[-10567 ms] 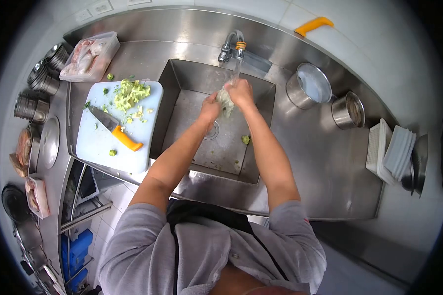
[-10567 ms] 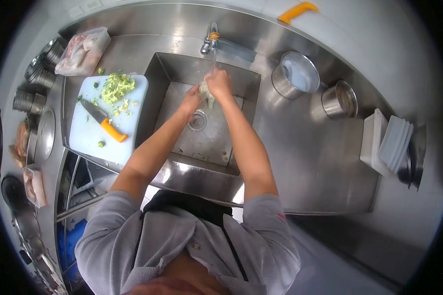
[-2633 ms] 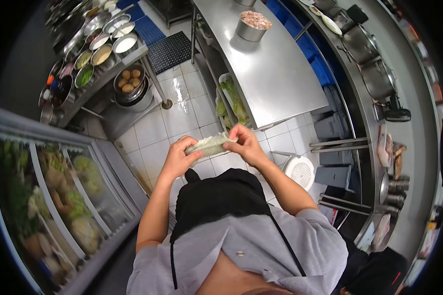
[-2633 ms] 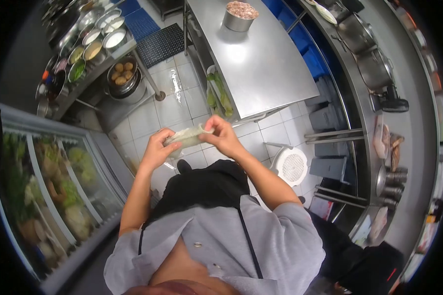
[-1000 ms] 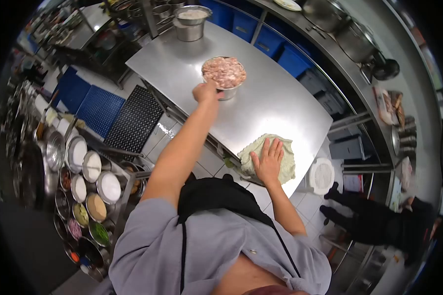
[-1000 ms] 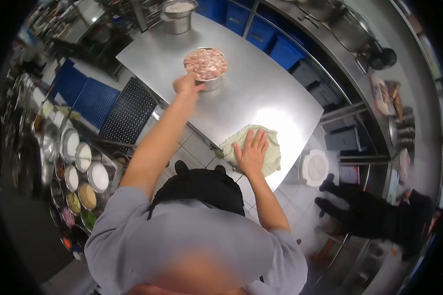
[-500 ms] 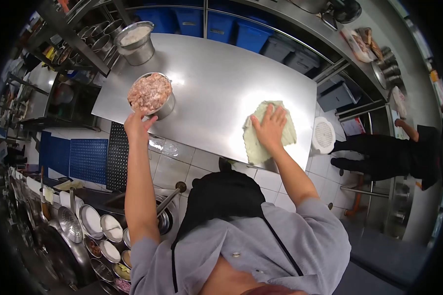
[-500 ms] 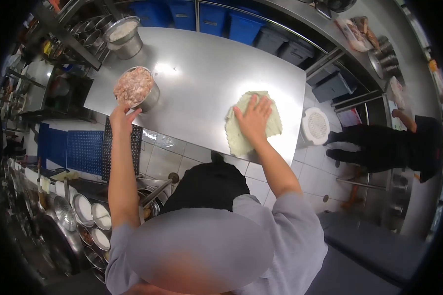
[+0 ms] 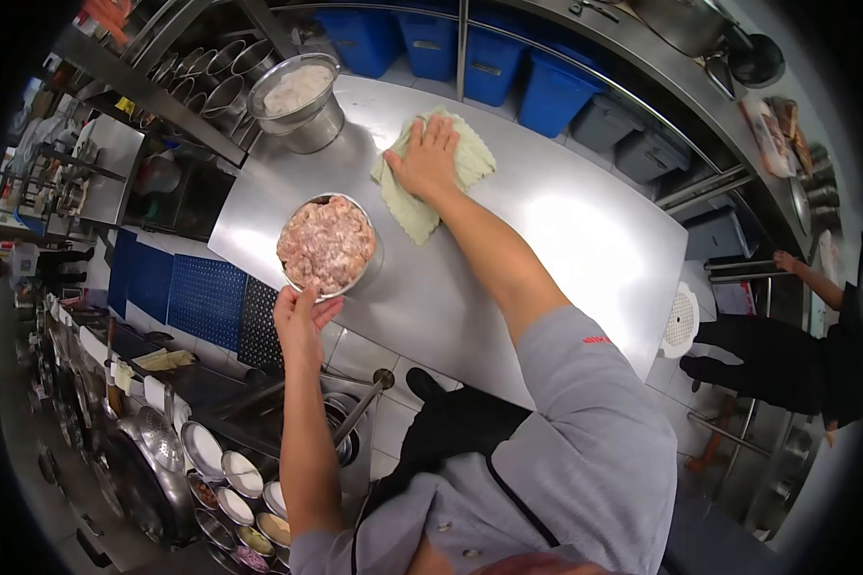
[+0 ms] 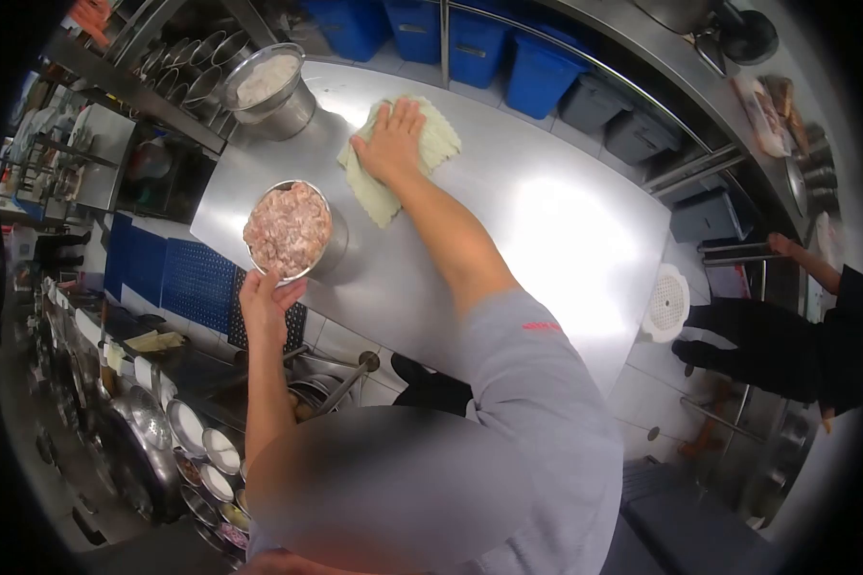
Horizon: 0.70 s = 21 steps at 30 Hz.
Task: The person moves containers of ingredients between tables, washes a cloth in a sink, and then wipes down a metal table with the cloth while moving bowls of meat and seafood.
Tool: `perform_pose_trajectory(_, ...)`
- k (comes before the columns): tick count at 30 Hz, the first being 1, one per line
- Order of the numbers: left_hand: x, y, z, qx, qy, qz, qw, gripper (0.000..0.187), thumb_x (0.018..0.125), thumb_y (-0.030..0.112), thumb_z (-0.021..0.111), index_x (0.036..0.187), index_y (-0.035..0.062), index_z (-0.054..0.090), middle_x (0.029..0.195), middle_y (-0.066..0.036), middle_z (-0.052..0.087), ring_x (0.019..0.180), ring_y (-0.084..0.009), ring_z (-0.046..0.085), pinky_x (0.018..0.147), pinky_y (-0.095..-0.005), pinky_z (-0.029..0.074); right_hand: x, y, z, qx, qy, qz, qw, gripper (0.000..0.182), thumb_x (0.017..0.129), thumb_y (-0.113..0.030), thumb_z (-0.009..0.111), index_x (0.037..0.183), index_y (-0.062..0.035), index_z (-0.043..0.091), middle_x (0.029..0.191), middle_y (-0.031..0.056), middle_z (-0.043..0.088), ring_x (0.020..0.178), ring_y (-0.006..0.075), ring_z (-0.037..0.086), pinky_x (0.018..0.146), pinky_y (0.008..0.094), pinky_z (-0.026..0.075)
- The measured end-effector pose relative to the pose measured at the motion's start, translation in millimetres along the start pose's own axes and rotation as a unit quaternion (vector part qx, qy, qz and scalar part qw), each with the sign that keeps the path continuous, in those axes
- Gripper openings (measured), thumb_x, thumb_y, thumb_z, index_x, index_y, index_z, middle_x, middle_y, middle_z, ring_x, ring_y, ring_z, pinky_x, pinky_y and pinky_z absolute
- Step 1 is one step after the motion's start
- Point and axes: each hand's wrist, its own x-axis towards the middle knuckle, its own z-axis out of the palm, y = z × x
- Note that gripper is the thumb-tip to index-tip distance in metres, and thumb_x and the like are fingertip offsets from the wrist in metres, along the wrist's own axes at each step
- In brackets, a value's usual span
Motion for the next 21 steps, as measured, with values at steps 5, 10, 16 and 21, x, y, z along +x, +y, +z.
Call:
perform_pose_trajectory(5, -3, -1, 5, 0.01, 0.02, 0.01, 1.0, 0.011, 0.096, 0.01, 0.051, 0.088, 0.0038, 0.047, 0.091, -0.014, 0.064, 0.078, -0.0258, 0.07, 0.073, -0.039, 0.061, 60, -26, 29, 0.004, -0.007, -0.045, 0.999, 0.07, 0.097, -0.047, 0.038, 0.151, -0.0022, 0.026, 0.157, 0.0274, 0.014, 0.145, 0.0476, 0.005, 0.116, 0.0559, 0.001)
perform_pose_trajectory(10, -7, -1, 12, 0.003, 0.046, 0.023, 0.999, 0.006, 0.096, 0.009, 0.05, 0.091, 0.0043, 0.049, 0.092, -0.012, 0.064, 0.078, -0.0229, 0.07, 0.071, -0.0387, 0.061, 111, -38, 42, -0.034, -0.033, -0.119, 0.992, 0.06, 0.099, -0.046, 0.031, 0.151, -0.0164, 0.029, 0.158, 0.0177, 0.02, 0.145, 0.0448, 0.01, 0.116, 0.0561, 0.007)
perform_pose_trajectory(16, -8, -4, 19, -0.012, 0.06, 0.047, 0.997, 0.009, 0.095, 0.006, 0.05, 0.087, 0.0057, 0.046, 0.093, -0.012, 0.064, 0.077, -0.0224, 0.07, 0.066, -0.0368, 0.063, 124, -25, 43, -0.001, -0.038, -0.098, 0.994, 0.056, 0.101, -0.043, 0.029, 0.152, -0.0196, 0.027, 0.16, 0.0138, 0.017, 0.148, 0.0353, 0.009, 0.118, 0.0519, 0.006)
perform_pose_trajectory(21, 0, -4, 8, -0.001, 0.029, 0.034, 0.999, 0.005, 0.092, 0.004, 0.051, 0.089, 0.004, 0.048, 0.094, -0.014, 0.064, 0.077, -0.0259, 0.07, 0.068, -0.039, 0.063, 78, 40, 9, -0.007, -0.024, -0.009, 1.0, 0.057, 0.101, -0.043, 0.028, 0.153, -0.0195, 0.027, 0.16, 0.0142, 0.016, 0.148, 0.0344, 0.008, 0.119, 0.0495, 0.005)
